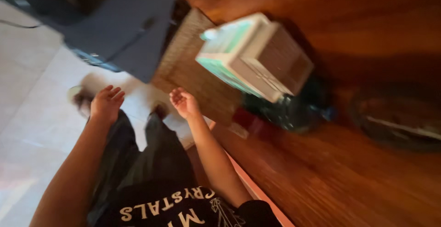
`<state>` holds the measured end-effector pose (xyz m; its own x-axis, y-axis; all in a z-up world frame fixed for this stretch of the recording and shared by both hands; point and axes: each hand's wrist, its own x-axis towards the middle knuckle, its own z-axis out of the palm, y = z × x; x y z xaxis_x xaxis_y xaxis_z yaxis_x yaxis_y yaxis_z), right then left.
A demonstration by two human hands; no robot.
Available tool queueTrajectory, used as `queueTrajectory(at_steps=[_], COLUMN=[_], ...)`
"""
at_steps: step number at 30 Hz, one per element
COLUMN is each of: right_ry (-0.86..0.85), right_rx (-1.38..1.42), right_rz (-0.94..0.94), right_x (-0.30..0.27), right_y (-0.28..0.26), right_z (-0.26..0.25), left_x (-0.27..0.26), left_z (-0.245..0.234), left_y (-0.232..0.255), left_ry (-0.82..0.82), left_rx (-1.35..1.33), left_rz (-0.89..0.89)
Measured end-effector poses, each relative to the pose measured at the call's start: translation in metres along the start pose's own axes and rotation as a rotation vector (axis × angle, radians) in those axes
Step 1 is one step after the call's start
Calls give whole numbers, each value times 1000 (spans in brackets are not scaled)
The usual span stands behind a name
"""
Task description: The person folds a patterned blanket on a bed, then moves to a side table to coil and store several cables in a drawer. The person handles the blanket and multiple cables by hand.
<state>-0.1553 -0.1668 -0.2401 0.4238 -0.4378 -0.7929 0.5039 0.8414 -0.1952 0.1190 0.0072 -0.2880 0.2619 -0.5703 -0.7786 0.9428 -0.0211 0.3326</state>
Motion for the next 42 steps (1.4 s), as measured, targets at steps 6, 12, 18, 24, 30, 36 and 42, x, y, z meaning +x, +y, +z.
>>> queueTrajectory(at_steps=[6,12,18,24,30,36,42], right_ry=[-36,-232,-39,-54,-230,-523,-784], right_rx=[-940,-2440,-2728,-2812,-2929,-2328,-1940], right_rz=[11,-596,-107,-293,-562,-887,-1165], right_x=[61,128,171,193,189,120,-1], right_y=[115,178,221,241,239,252,280], right_z=[79,145,188,174,175,277,409], left_x=[-29,-25,-15,-4,10,-33,-117], left_z=[-93,-144,-175,-204,-207,-122,-31], left_y=[111,178,226,243,254,290,352], left_ry=[32,187,120,153,152,116,-63], left_rx=[10,60,73,28,83,687,1609], left_rz=[172,157,174,138,118,547,1185])
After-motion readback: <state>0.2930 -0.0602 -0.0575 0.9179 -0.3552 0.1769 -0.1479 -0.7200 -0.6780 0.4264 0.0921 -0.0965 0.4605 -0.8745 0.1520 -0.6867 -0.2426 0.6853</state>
